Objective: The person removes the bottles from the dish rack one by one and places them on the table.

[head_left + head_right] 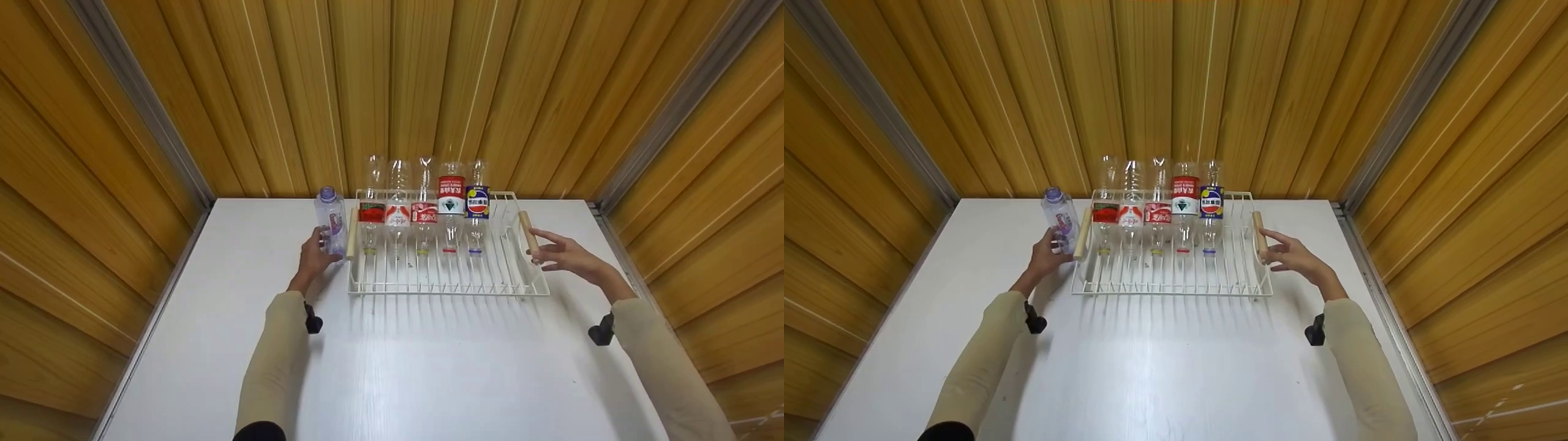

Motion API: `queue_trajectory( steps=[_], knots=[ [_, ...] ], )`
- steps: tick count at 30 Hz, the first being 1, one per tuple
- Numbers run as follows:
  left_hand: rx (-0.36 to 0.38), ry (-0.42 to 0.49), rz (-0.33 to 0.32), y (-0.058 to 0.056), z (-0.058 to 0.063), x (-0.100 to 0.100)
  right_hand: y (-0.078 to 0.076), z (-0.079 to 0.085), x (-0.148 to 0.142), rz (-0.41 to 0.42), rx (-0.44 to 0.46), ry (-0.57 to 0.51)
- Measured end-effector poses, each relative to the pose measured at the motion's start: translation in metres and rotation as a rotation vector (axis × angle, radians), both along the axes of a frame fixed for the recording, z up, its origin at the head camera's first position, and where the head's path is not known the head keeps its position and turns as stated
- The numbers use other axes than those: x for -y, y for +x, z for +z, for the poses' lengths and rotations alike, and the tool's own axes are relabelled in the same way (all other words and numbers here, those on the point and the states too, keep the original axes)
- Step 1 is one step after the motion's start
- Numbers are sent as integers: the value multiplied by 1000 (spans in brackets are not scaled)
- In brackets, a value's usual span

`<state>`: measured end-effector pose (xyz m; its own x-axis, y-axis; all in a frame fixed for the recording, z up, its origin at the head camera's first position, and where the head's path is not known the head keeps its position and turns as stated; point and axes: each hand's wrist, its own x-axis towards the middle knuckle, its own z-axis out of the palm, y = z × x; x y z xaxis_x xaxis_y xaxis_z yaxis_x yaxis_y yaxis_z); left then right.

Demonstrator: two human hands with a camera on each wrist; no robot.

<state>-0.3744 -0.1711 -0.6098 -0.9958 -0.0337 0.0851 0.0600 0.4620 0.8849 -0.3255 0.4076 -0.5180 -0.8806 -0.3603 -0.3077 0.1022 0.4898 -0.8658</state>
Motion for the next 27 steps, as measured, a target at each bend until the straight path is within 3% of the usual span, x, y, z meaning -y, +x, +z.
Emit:
queue_trajectory(
  steps=[11, 17, 21, 27],
  knots=[
    [0, 50, 0, -5, -4, -5, 3, -5, 0, 2, 13, -1],
    [63, 50, -4, -4, -2, -3, 4, -5, 1, -1, 12, 4],
    [84, 42, 9, 0, 0, 5, 4, -3, 3, -6, 15, 16],
    [49, 56, -6, 14, 14, 25, 6, 1, 2, -3, -11, 17]
  ],
)
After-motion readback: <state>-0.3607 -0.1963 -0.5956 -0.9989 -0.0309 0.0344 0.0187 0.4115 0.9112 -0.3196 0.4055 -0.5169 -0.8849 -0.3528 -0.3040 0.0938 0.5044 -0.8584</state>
